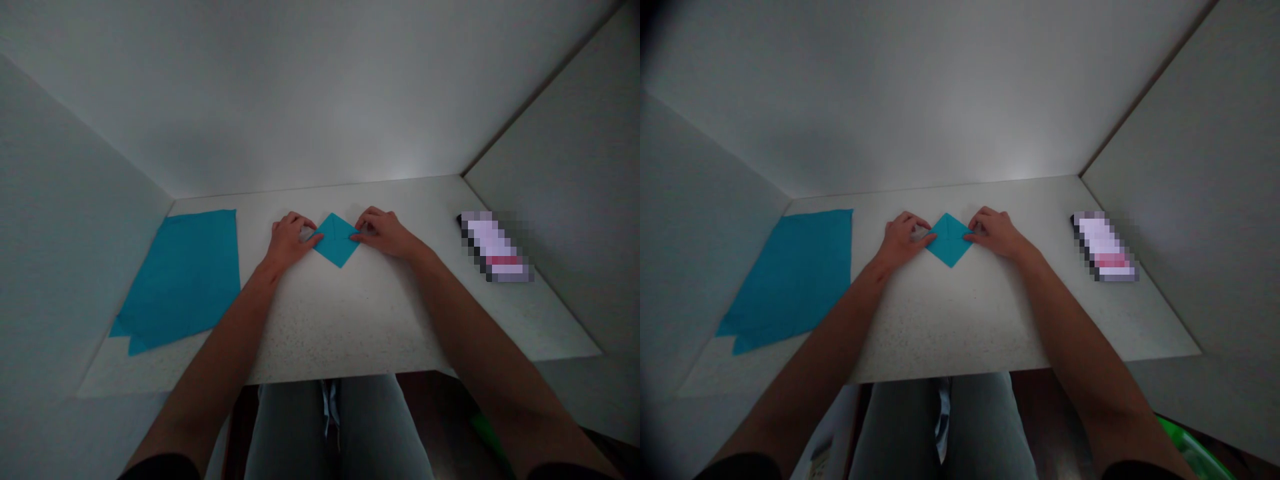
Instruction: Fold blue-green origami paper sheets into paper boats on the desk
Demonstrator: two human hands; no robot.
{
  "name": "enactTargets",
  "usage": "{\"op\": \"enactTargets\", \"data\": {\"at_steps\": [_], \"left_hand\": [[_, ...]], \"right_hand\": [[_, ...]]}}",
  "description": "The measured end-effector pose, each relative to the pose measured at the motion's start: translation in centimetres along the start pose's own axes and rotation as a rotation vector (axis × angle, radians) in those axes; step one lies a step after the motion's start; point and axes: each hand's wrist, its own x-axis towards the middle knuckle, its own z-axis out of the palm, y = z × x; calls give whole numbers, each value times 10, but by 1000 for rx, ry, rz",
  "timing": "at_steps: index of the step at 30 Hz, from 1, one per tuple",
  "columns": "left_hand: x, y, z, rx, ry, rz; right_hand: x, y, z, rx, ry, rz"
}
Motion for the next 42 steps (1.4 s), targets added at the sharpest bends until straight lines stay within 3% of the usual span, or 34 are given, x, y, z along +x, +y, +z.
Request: {"op": "enactTargets", "data": {"at_steps": [4,9,16,21,29,35,38,42], "left_hand": [[-1,0,0,-27,2,9],[-1,5,-3,-58,-17,-18],[1,10,-3,-467,-36,-32],[2,13,-4,-473,43,10],[2,11,-8,-471,58,41],[2,18,-10,-401,73,86],[0,22,-8,-356,17,179],[-3,27,-6,-258,-212,245]], "right_hand": [[1,-3,1,162,0,22],[1,-9,-1,390,102,66],[7,-9,3,566,231,26],[6,-13,0,467,242,1],[0,-16,-7,432,167,-3],[5,-15,-5,476,263,-17],[7,-18,1,605,251,-4],[8,-23,11,694,191,2]]}}
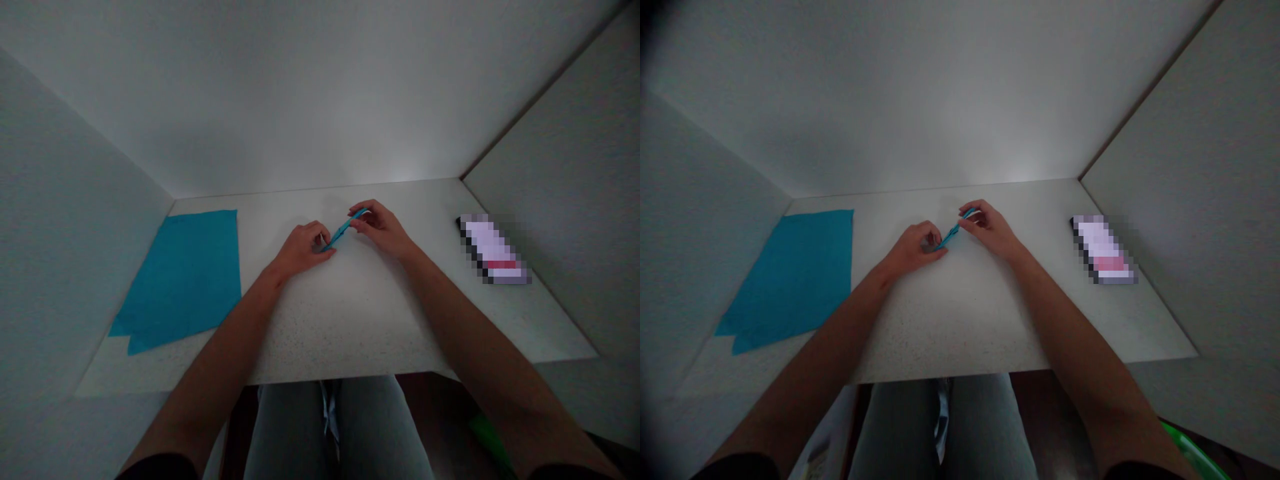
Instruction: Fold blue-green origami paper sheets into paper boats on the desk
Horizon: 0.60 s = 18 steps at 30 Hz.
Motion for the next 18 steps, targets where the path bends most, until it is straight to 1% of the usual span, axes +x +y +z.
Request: {"op": "enactTargets", "data": {"at_steps": [1,3,8,13,16,18], "left_hand": [[0,1,1,8,-42,-7],[-1,3,2,-16,-67,-32],[-1,6,3,-179,-31,-92],[-1,5,2,-179,-25,-87],[0,0,4,-230,29,-122],[1,-4,5,-310,117,-166]], "right_hand": [[-1,0,3,2,-6,-10],[-2,0,8,-2,-28,-30],[-6,-4,17,-44,-95,-64],[-10,-5,15,-151,-109,-149],[-10,-3,11,-216,-86,-173],[-9,0,10,-233,-49,-150]]}}
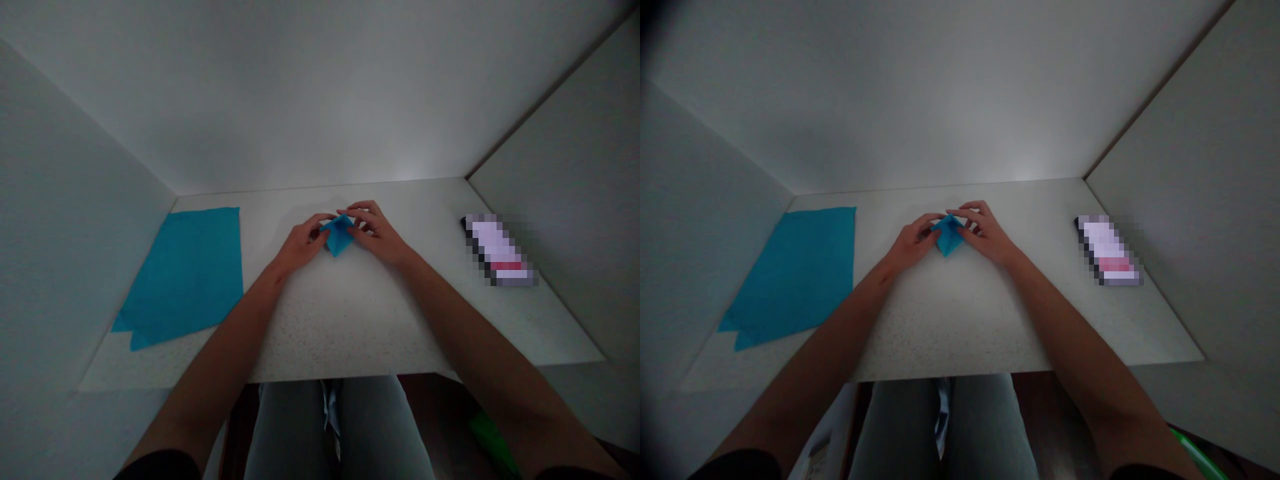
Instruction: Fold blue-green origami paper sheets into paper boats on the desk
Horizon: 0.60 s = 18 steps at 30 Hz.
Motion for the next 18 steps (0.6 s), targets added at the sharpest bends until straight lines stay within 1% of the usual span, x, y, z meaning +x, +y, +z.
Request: {"op": "enactTargets", "data": {"at_steps": [3,5,9,12,15,18], "left_hand": [[4,-6,-1,-118,157,-52],[5,-8,-3,-162,206,-79],[5,-6,-5,-198,170,-83],[4,-6,-3,-187,136,-70],[5,-9,-1,-213,138,-51],[5,-11,-1,-185,143,-84]], "right_hand": [[1,4,-1,14,40,39],[3,5,-2,37,34,61],[4,4,-2,92,10,147],[5,4,-2,117,59,169],[6,5,-2,167,111,188],[6,6,-2,193,87,229]]}}
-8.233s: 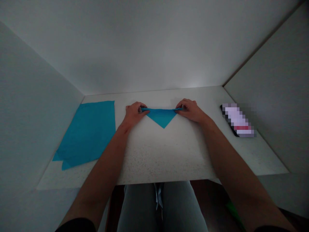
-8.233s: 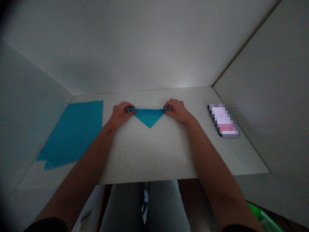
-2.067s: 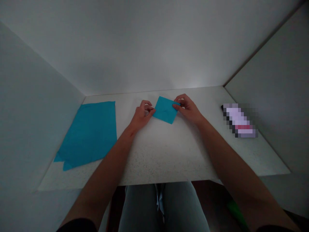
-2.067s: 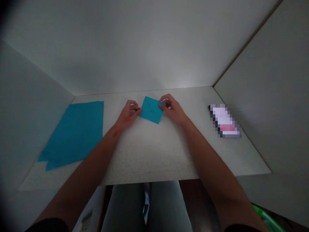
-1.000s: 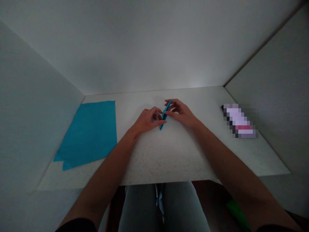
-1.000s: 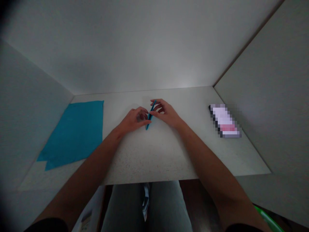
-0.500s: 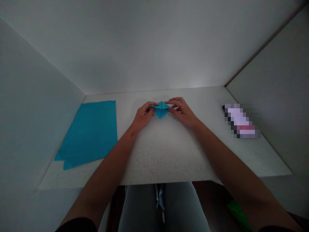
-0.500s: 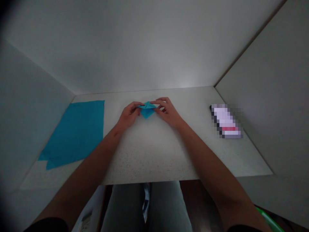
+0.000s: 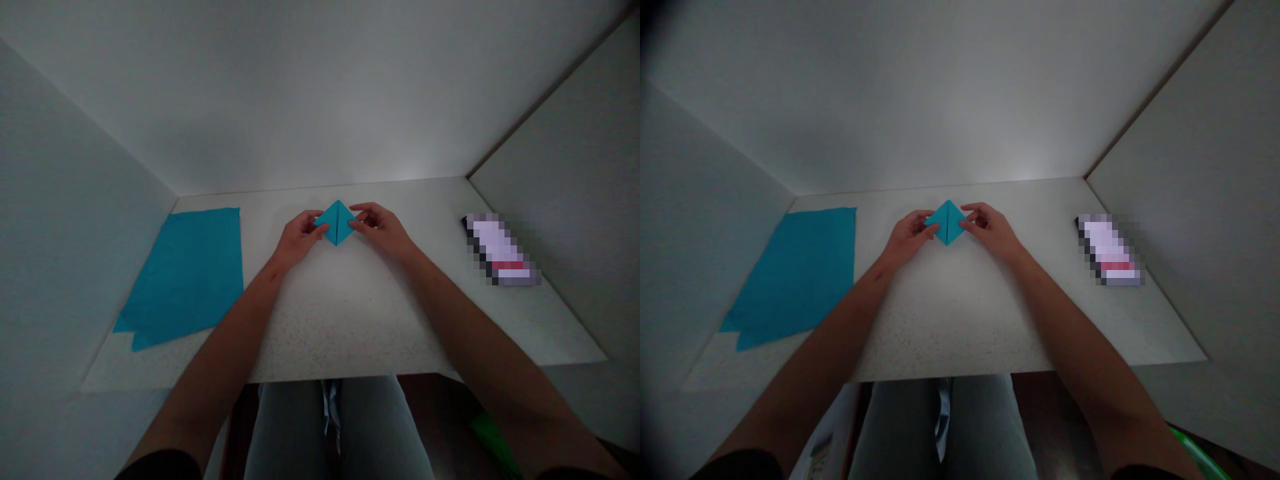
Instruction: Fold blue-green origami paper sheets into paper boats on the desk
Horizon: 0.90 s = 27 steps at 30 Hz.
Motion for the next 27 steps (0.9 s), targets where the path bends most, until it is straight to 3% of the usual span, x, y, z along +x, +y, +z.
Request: {"op": "enactTargets", "data": {"at_steps": [6,15,27], "left_hand": [[-1,8,-3,97,42,1],[-1,17,-3,22,37,13],[1,9,3,-109,81,-6]], "right_hand": [[0,1,1,-3,-1,20],[1,-7,6,67,104,-34],[1,-6,8,89,113,-40]]}}
